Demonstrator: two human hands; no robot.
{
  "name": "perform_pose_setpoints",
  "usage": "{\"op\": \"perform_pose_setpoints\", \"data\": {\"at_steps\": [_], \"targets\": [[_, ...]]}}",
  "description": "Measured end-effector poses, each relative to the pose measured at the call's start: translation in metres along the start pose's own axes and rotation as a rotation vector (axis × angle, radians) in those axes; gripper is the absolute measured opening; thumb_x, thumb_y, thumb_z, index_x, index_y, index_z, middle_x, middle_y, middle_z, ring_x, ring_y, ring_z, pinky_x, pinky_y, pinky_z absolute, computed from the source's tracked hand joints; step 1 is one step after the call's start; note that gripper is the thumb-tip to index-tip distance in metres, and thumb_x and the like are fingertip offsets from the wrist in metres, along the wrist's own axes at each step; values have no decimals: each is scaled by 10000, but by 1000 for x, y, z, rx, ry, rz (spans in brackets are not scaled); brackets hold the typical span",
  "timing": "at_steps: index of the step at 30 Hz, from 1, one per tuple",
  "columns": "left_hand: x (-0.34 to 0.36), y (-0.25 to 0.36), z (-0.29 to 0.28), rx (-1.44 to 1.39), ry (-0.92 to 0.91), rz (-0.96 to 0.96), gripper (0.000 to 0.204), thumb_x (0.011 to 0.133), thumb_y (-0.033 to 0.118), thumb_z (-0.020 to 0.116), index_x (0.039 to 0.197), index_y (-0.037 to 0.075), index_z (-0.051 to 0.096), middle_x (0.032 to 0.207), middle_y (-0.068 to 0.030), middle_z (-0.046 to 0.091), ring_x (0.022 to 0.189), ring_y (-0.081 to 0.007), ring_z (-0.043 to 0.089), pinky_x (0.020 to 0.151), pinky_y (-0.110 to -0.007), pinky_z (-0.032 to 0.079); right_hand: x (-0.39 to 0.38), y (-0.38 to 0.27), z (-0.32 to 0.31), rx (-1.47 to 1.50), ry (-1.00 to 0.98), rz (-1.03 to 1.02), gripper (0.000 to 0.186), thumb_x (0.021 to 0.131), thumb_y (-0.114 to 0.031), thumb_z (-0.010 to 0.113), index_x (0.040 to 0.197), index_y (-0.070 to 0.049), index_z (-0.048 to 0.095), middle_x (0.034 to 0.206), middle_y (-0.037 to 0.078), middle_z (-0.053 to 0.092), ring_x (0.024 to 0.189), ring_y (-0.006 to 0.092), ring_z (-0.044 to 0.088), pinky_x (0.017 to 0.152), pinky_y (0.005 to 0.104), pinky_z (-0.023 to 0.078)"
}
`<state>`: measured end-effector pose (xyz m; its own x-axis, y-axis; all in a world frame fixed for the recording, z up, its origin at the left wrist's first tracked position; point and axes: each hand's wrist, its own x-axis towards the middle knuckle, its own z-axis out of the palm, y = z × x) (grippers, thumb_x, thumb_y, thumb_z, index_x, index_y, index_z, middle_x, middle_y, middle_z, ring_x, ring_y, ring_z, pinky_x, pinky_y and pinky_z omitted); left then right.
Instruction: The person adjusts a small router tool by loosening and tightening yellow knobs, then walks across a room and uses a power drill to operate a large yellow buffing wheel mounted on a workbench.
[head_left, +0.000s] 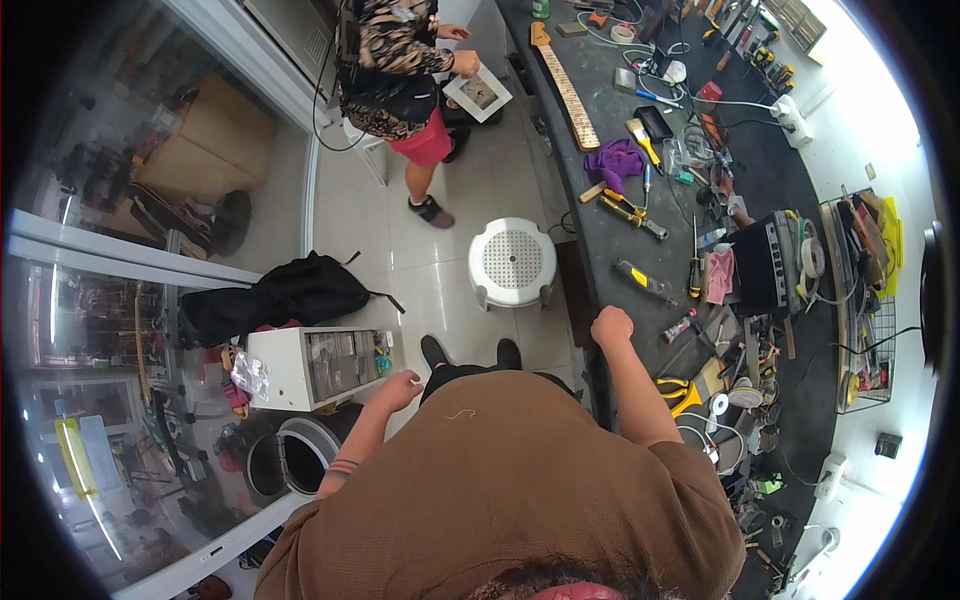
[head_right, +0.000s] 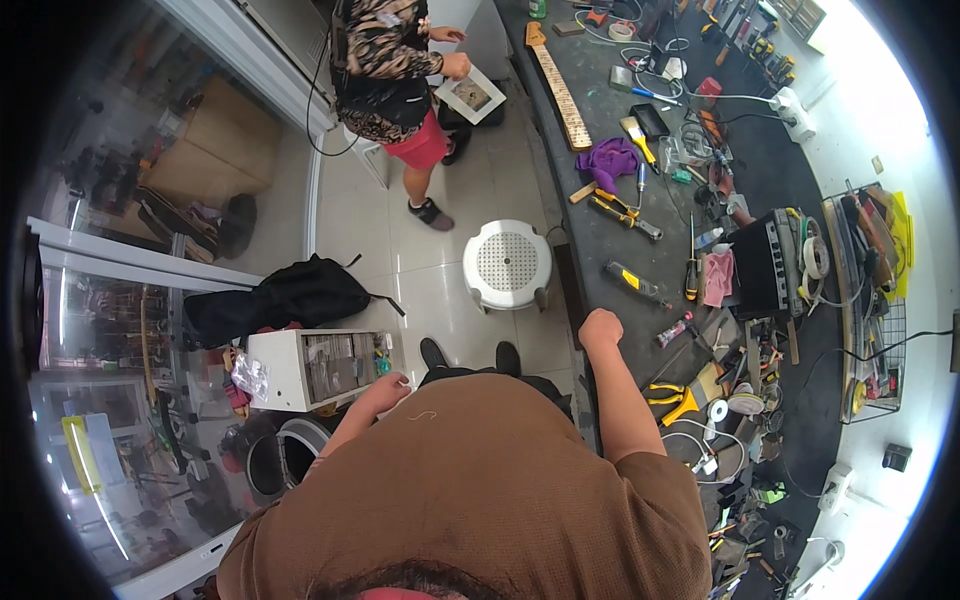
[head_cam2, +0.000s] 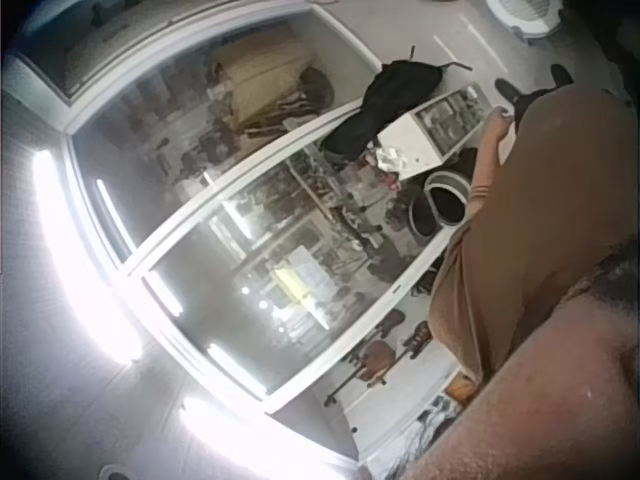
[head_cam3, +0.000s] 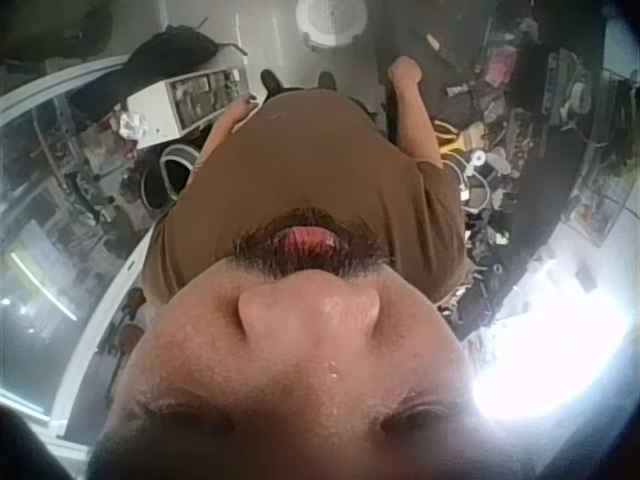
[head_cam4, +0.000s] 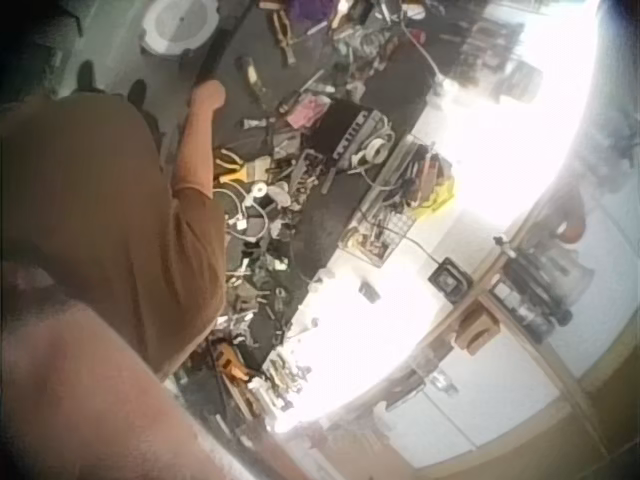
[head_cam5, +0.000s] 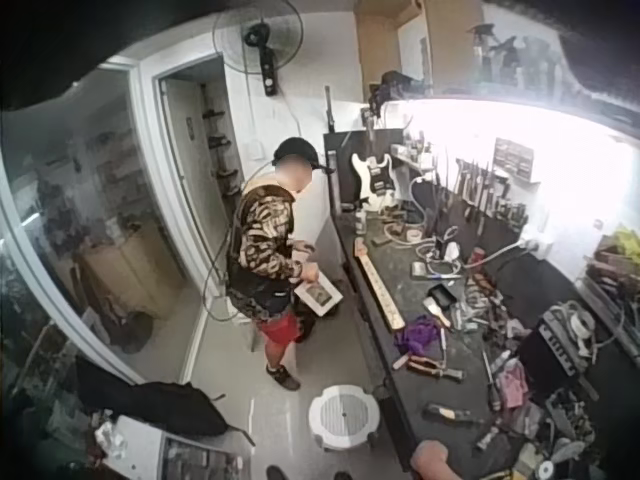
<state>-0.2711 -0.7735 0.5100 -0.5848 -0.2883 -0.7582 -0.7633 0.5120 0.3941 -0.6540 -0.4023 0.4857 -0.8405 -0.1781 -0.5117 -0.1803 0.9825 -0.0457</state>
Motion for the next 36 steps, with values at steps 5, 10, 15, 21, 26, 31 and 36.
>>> {"op": "perform_pose_setpoints", "data": {"at_steps": [5, 10, 15, 21, 26, 31, 36], "targets": [[-2, 11, -22, 14, 54, 18, 491, 966, 341, 680, 1334, 16, 675, 1189, -227, 751, 1125, -377, 717, 996, -446, 551, -4, 0, -4, -1, -29, -7, 284, 912, -140, 645, 1113, -1, 792, 1175, 222, 775, 1135, 360, 753, 934, 430, 623], [-20, 27, -69, 36, 127, 32, 472, 979, 319, 683, 1343, 20, 668, 1177, -208, 753, 1110, -359, 719, 984, -434, 553, -1, -5, -19, -19, -83, -27, 309, 943, -207, 647, 1132, -6, 785, 1204, 214, 770, 1141, 341, 753, 940, 442, 613], [-55, 27, -117, -93, 367, 107, 423, 989, 253, 704, 1335, 14, 657, 1197, -188, 738, 1106, -318, 715, 962, -411, 558, 38, -48, -47, 888, 38, -310, 395, 1045, -358, 615, 890, 5, 633, 663, 113, 658, 596, 217, 654, 645, 390, 515], [-92, 12, -158, -62, 388, 58, 423, 998, 197, 717, 1365, 4, 631, 1197, -178, 730, 1101, -307, 713, 965, -397, 562, 44, -206, -147, 1206, -392, -477, 757, 999, -657, 624, 1299, 38, 641, 1224, 142, 705, 1126, 257, 679, 1045, 386, 479], [-109, 8, -192, -74, 406, 172, 409, 981, 197, 717, 1340, 16, 647, 1225, -197, 703, 1093, -357, 707, 964, -421, 559, 38, -290, -118, 1598, -838, -303, 984, 936, -747, 648, 1542, 4, 458, 1423, 169, 617, 1296, 302, 624, 1200, 450, 379], [-112, 10, -230, 19, 304, 219, 399, 988, 186, 712, 1338, 6, 645, 1213, -192, 709, 1096, -349, 709, 971, -410, 554, -15, -326, -125, 2063, -719, -196, 840, 929, -631, 738, 1487, -49, 501, 1389, 157, 628, 1271, 319, 629, 1162, 499, 442], [-123, 59, -297, -17, 38, 388, 315, 1007, 161, 703, 1270, -10, 675, 1123, -139, 764, 1095, -281, 723, 981, -367, 548, -71, -301, -141, 2293, -321, -247, 610, 984, -479, 716, 1400, -63, 557, 1302, 132, 672, 1226, 305, 646, 1092, 503, 501]]}}
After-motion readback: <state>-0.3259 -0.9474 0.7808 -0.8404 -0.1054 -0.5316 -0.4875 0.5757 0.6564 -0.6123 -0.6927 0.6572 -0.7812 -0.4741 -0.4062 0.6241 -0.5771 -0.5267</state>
